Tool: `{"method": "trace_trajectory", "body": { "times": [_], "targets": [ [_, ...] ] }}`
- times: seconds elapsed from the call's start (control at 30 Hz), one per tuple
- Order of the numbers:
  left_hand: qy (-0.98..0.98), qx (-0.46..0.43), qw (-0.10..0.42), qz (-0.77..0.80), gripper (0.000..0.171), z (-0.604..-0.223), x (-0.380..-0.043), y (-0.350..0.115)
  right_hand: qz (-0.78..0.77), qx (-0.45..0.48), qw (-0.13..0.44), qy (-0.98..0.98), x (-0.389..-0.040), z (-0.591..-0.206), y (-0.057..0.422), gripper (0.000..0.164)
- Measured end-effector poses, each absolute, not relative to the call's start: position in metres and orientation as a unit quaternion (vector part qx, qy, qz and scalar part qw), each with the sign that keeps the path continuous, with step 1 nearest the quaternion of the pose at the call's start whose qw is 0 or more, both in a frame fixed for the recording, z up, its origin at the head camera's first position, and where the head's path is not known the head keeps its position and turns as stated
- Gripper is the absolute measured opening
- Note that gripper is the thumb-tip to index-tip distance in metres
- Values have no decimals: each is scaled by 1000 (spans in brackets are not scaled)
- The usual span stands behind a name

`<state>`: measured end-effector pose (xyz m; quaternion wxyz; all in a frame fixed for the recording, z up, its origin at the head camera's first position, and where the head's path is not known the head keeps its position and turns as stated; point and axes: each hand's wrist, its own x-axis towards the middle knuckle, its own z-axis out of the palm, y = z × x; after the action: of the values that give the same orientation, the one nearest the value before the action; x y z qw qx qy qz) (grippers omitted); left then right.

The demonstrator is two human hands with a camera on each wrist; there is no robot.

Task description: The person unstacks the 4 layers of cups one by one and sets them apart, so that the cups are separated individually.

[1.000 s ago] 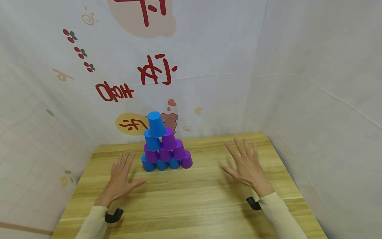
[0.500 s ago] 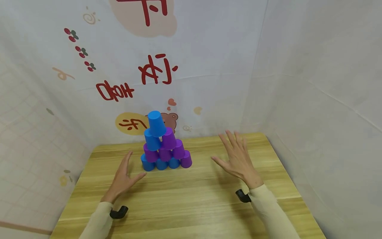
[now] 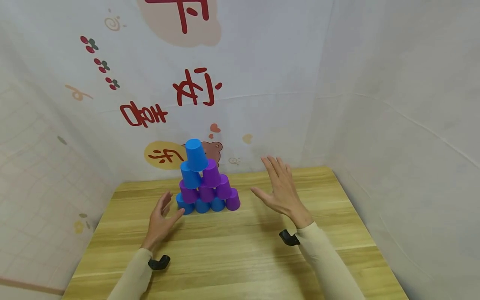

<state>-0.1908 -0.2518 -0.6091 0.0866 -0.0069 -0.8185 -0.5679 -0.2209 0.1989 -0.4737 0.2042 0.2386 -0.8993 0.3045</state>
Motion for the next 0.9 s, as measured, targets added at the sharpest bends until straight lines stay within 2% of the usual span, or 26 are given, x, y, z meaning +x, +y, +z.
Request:
{"method": "trace_trajectory", "body": {
  "times": [0.23,0.47,0.9],
  "targets": [
    [-786,17,115,-608,83,-622,-196,-239,355,257,185,-880,-225,-456,176,99],
    [-794,31,129,-594,82,-630,-202,-227,407,267,150,-860,-227,-434,155,94],
    [-806,38,152,-571,72,-637,-206,-223,455,275,123,-838,-237,-413,128,86]
  ]
}}
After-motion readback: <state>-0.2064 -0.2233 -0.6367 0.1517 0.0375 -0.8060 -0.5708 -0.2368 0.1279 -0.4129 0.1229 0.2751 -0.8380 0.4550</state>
